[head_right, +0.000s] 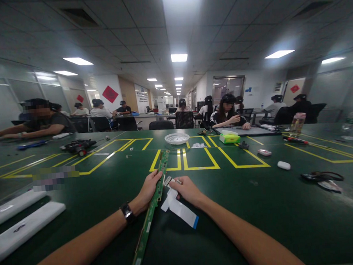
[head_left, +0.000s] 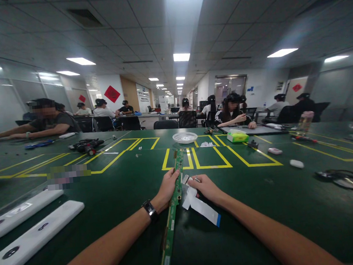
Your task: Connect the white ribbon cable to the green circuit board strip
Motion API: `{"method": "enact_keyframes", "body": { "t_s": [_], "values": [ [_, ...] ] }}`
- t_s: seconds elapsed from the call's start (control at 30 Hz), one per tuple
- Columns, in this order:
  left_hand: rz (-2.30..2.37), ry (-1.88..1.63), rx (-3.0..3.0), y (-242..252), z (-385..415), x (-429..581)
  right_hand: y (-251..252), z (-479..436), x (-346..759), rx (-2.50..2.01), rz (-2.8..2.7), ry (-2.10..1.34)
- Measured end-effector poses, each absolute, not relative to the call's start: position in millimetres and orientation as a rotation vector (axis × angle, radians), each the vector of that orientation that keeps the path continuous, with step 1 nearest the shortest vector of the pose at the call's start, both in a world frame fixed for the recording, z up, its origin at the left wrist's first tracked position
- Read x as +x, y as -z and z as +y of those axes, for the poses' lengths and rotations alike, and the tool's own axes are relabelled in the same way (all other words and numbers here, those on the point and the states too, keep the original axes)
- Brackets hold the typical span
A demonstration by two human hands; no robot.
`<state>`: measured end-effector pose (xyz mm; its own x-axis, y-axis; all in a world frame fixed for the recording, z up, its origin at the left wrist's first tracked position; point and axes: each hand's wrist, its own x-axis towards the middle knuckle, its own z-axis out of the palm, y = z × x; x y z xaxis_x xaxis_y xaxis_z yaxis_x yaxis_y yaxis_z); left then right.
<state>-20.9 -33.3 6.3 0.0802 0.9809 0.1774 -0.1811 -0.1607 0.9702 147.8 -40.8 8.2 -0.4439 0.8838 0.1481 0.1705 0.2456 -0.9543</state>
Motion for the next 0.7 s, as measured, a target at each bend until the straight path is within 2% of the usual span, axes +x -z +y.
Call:
{"method": "enact_keyframes", "body": {
  "t_s": [0.37,0.7],
  "values": [
    [0.918,-1.080,1.359,-1.5,-41.8,-20.4,-3.4,-34.3,151.6,-0.977,-1.785,-1.310],
    [0.951,-1.060,1.400,1.6,-44.2,-18.9,-0.3,-29.0,158.0,-0.952,-1.883,-1.264]
  ]
}}
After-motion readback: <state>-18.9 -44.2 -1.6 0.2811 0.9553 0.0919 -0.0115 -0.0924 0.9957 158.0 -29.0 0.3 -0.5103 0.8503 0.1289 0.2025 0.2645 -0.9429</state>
